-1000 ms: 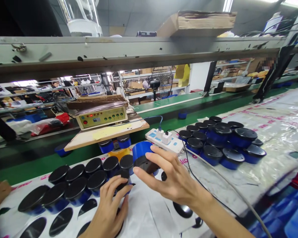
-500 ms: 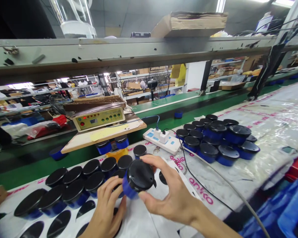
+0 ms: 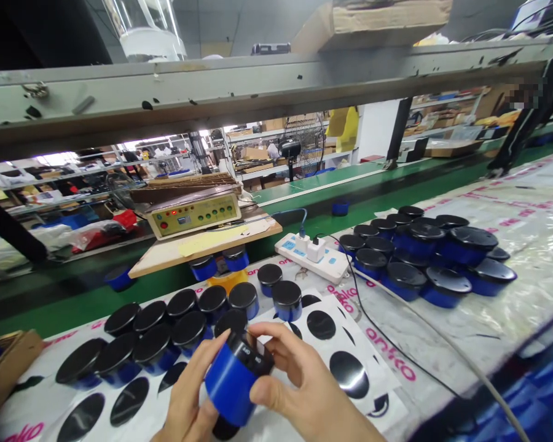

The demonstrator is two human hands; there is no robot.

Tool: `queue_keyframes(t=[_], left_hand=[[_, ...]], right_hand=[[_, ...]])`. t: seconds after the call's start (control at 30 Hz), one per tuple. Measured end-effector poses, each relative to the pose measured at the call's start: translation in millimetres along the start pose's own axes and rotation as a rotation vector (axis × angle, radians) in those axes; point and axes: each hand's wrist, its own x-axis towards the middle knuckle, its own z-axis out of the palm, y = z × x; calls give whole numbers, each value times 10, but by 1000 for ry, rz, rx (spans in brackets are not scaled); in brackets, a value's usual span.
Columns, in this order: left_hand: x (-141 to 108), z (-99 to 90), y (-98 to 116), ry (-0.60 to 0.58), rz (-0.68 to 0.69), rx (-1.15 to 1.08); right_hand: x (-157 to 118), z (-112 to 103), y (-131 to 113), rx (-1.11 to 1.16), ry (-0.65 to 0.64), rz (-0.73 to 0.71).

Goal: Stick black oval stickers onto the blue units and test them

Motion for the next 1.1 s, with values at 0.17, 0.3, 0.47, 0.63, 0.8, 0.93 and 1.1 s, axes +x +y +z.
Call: queue_keyframes(t=[0.17,0.3,0.47,0.63,0.8,0.93,1.1], left_hand=[[-26,-1,46,36,-156,-166],[-147,68,82,119,-350,-196],[-223,95,54,88,-436,-177],[-222,89,39,67,-450,-204],[-112,105,54,69,-179,-316],[-52,108,23,60,14,-222],[-62,136,27,141,73,-178]], right_hand=[[-33,12,15,158,-74,28],[-37,50,13,423,-70,15],[-75,99,-19,281,25,-2],[-102,124,-23,141,59,-60],[-111,173,-7,79,132,-83],[-131,179,18,49,129,-95],[-163,113,23,25,-2,-176]])
